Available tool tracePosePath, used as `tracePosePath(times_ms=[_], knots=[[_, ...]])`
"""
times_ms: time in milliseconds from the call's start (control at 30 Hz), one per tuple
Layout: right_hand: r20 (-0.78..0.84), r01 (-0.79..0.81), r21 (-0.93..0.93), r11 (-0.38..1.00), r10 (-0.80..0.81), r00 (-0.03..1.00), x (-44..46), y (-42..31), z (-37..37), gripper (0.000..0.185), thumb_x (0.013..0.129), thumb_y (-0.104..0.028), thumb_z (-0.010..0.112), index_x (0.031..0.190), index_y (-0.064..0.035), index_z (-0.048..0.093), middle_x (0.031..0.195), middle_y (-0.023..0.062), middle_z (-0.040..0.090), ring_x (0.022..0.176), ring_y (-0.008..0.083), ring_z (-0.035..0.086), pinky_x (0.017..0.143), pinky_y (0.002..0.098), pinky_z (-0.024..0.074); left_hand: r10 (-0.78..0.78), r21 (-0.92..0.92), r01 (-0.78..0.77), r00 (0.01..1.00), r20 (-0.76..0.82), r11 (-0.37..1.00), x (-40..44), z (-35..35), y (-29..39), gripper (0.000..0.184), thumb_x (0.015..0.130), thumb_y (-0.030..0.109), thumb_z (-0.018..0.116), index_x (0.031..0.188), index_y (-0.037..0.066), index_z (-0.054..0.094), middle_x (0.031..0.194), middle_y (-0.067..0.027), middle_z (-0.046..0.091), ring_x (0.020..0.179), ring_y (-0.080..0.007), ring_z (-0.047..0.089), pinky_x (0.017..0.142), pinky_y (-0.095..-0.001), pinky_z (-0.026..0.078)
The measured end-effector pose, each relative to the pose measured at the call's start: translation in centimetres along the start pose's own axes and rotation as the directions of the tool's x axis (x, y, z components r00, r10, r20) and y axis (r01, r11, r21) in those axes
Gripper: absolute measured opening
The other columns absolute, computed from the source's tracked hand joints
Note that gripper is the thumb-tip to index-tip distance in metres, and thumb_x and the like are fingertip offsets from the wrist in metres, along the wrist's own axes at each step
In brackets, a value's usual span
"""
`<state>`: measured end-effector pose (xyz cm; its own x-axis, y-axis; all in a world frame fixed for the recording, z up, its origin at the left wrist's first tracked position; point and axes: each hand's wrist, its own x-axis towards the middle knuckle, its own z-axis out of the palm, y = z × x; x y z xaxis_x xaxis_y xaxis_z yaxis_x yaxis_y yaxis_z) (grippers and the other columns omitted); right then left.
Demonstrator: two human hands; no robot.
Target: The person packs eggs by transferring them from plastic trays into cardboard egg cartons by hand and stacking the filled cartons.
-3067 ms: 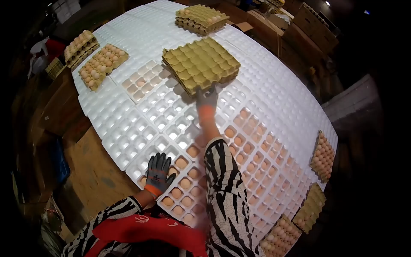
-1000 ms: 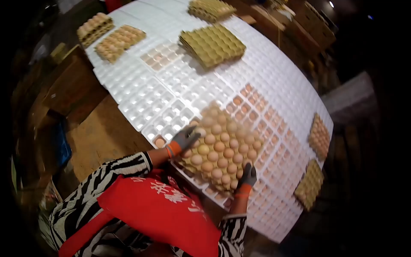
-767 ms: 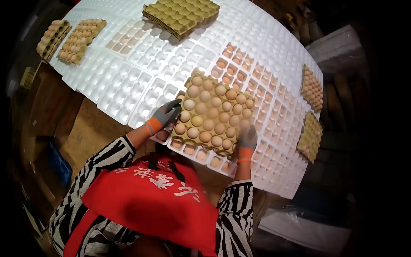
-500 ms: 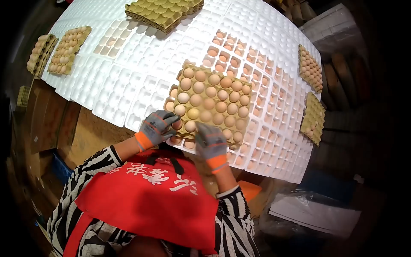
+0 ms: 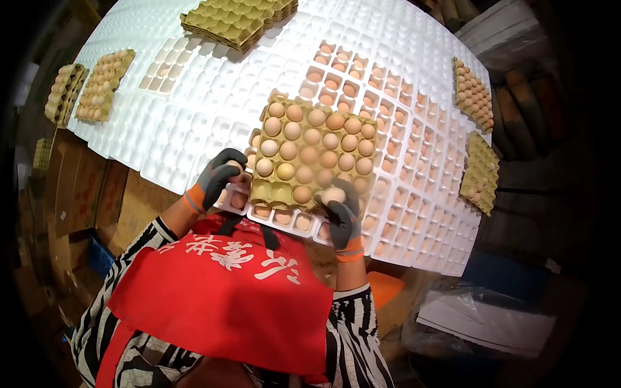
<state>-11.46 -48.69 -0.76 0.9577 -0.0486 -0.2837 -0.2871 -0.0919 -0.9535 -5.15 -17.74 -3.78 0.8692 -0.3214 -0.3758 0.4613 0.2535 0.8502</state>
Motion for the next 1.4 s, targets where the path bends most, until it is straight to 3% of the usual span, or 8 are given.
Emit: tracePosePath(times_ms=[233,467,600,700,933,1133,1200,1400], knots=[[0.314,0.356,-0.908,0.22,-0.204,0.927,1.0,-0.2,2.6,0.048,0.074,-0.019,0.077,0.119,-0.0103,0.064,0.113,0.0145,0.061,0.108,0.0355,0.059,0.085,0.0456,0.0519,0.214,0.935,-0.287,0.919,0.33,-0.208,3.5,5.3,-0.9,0.046,0.075,0.016,0.079,0.117,0.012,0.06,0.111,-0.0133,0.058,0.105,-0.0347,0.061,0.084,-0.0421,0.054],[-0.002,0.058,-0.115,0.992,-0.058,0.998,1.2,-1.1,-1.2,0.048,0.08,-0.018,0.075,0.125,-0.0118,0.061,0.116,0.0113,0.061,0.1,0.0293,0.063,0.078,0.0407,0.0538,-0.063,0.16,0.047,0.993,0.098,0.986,2.6,1.1,3.5,0.062,0.089,0.022,0.068,0.146,0.01,0.047,0.128,-0.007,0.06,0.111,-0.0194,0.063,0.087,-0.0313,0.053],[0.052,0.175,-0.243,0.954,-0.167,0.985,2.9,-2.5,-1.3,0.048,0.078,-0.017,0.076,0.125,-0.0132,0.063,0.125,0.0138,0.059,0.107,0.0308,0.062,0.084,0.0423,0.0537,-0.035,0.092,0.028,0.997,0.074,0.995,4.0,0.4,5.0,0.049,0.089,0.025,0.069,0.134,0.01,0.057,0.12,-0.0057,0.063,0.098,-0.0182,0.064,0.082,-0.0322,0.053],[0.271,0.438,-0.71,0.552,-0.36,0.893,4.5,-3.6,0.6,0.049,0.078,-0.016,0.078,0.125,-0.0142,0.064,0.131,0.0156,0.057,0.113,0.0319,0.061,0.088,0.0435,0.0536,0.466,0.798,-0.395,0.869,0.164,0.455,6.9,0.8,3.7,0.037,0.082,0.026,0.076,0.117,0.013,0.07,0.113,-0.0061,0.063,0.09,-0.0223,0.063,0.08,-0.0349,0.053],[0.287,0.291,-0.955,0.065,-0.067,0.956,6.0,-2.4,3.2,0.042,0.081,-0.031,0.074,0.118,-0.0159,0.062,0.14,0.0142,0.049,0.101,0.0345,0.063,0.077,0.0472,0.0544,0.078,0.947,-0.104,0.988,0.134,-0.304,7.3,6.3,3.0,0.038,0.076,0.018,0.076,0.111,0.021,0.063,0.133,-0.0123,0.048,0.104,-0.0349,0.06,0.077,-0.044,0.057],[-0.054,-0.126,-0.287,0.95,0.115,0.992,5.5,-4.9,1.1,0.04,0.084,-0.013,0.074,0.121,-0.0017,0.062,0.125,0.0117,0.061,0.104,0.0223,0.063,0.088,0.0337,0.0518,0.244,0.913,-0.24,0.956,0.164,0.329,7.4,1.9,4.1,0.038,0.079,0.023,0.079,0.114,0.016,0.068,0.114,-0.0095,0.057,0.094,-0.0221,0.061,0.071,-0.0367,0.055],[-0.014,0.1,-0.09,0.991,-0.101,0.995,5.1,-3.5,0.0,0.04,0.088,-0.006,0.071,0.125,0.001,0.059,0.124,0.013,0.063,0.105,0.0206,0.063,0.089,0.0306,0.0515,-0.152,0.385,0.146,0.988,-0.013,0.911,6.0,0.2,8.3,0.042,0.084,0.029,0.078,0.12,0.008,0.069,0.096,-0.0047,0.063,0.078,-0.0114,0.058,0.067,-0.0258,0.05],[-0.01,0.192,0.127,0.973,-0.192,0.981,4.4,-4.2,10.8,0.044,0.093,0.003,0.062,0.135,0.0025,0.05,0.135,0.0192,0.058,0.109,0.0234,0.06,0.088,0.0318,0.0513,-0.011,-0.163,0.062,0.955,0.295,0.985,3.8,-11.4,8.7,0.036,0.108,0.018,0.042,0.142,0.006,0.046,0.128,-0.0087,0.061,0.082,-0.0073,0.055,0.07,-0.0188,0.048]])
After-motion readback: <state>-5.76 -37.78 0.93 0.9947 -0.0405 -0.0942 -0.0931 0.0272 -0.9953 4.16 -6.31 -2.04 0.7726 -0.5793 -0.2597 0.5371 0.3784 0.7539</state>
